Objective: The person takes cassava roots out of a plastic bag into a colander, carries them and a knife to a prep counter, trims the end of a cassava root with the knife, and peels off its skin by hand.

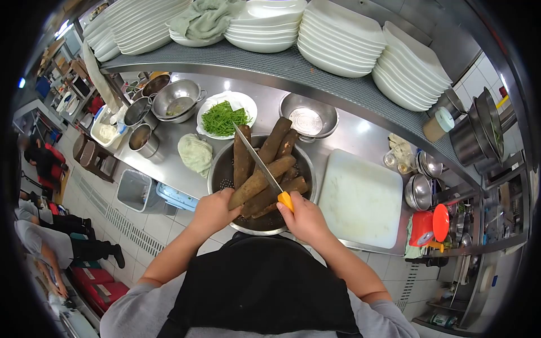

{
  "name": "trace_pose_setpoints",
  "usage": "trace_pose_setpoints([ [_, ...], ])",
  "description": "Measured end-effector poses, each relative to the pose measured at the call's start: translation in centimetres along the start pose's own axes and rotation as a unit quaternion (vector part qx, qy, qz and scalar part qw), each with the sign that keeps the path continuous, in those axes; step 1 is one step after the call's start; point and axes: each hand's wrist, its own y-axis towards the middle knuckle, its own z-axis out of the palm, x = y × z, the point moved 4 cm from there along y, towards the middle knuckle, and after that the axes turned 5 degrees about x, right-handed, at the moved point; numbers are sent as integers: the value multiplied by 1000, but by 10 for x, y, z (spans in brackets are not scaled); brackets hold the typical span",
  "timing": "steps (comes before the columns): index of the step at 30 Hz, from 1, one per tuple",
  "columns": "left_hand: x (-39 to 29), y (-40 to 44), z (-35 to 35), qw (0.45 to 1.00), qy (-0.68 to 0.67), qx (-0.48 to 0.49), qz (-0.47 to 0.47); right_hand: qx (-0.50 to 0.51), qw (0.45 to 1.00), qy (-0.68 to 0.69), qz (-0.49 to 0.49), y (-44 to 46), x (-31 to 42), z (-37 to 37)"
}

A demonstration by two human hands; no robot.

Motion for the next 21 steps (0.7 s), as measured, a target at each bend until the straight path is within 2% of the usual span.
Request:
trace_pose_setpoints([
  [3, -4, -4, -2, 1000, 16, 5, -11, 8, 1000, -3, -8, 0, -9, 8],
  [5, -9, -8, -4, 998, 37, -33, 26, 19, 1000, -21, -14, -1, -10, 9],
  [8, -10, -10, -2, 998, 43, -24, 25, -1, 1000, -14, -13, -10, 5, -9],
  [10, -12, -12, -3, 998, 48, -25, 20, -132, 982, 107, -85, -23, 27, -36],
  [12, -14, -14, -4, 998, 51, -27, 19, -164, 971, 142, -104, -25, 20, -26],
  [14, -16, -14, -6, 998, 39, -40, 13, -21, 997, -64, -32, -6, -15, 21],
  [17, -15, -16, -3, 1000, 18, -7, -5, -21, 997, -61, -38, -11, -16, 26],
  [21, -20, -16, -8, 999, 33, -33, -6, 6, 999, -30, -27, -9, -12, 15],
])
